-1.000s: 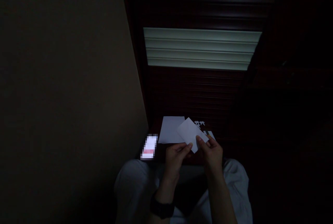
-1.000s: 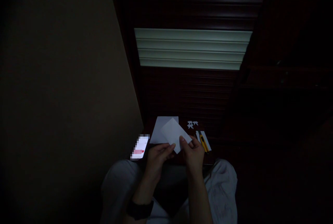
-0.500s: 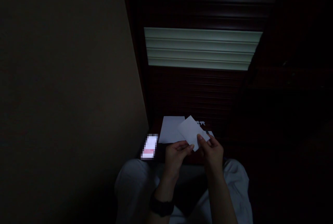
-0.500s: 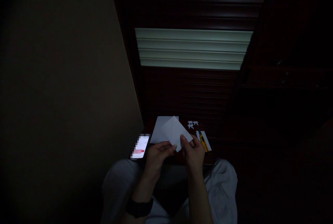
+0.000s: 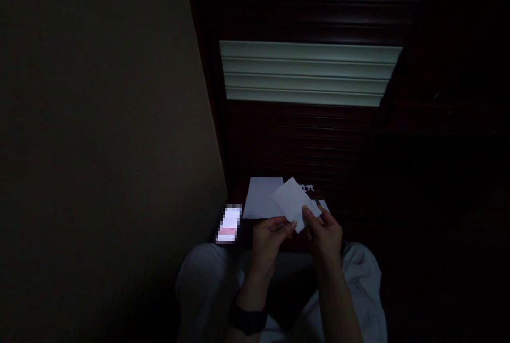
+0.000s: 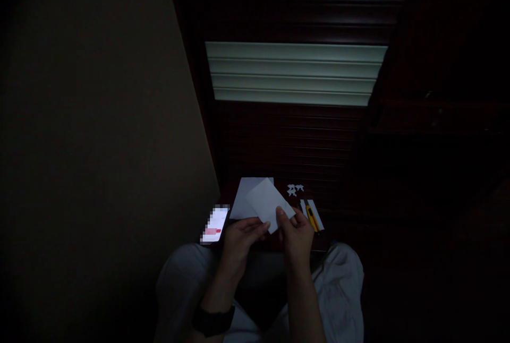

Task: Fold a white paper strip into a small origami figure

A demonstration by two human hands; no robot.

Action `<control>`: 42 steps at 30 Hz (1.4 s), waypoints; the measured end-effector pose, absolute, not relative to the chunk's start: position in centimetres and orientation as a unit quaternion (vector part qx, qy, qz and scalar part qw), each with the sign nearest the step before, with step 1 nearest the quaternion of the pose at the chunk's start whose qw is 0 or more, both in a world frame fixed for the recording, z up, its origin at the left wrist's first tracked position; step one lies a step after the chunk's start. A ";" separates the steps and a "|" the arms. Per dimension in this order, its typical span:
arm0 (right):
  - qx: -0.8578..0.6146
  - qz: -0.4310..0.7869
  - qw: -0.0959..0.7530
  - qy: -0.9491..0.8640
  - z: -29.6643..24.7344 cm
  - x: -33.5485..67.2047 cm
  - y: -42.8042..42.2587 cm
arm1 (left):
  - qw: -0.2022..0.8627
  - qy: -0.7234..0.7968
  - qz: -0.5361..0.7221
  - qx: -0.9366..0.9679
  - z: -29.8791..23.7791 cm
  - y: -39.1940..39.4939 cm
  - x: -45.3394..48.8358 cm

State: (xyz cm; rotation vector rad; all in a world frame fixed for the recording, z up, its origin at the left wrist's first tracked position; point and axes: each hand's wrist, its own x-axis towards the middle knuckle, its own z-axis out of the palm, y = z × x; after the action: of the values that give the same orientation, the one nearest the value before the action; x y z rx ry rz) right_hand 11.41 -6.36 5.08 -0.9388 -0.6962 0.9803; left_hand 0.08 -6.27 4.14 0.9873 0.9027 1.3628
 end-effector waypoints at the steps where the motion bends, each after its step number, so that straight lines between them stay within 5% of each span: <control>1: -0.426 0.446 0.722 -0.313 5.1 11.4 -6.4 | 0.579 0.387 0.581 0.421 4.1 -6.3 0.1; 42: -0.430 0.466 0.709 -0.308 4.1 11.5 -6.4 | 0.568 0.407 0.574 0.428 4.1 -6.6 0.1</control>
State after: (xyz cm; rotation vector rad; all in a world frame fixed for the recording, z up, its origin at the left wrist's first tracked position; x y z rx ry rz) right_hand 11.53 -6.42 4.07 -0.9534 -0.6830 1.0351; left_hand 0.11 -6.64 4.15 1.0064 0.9561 1.3476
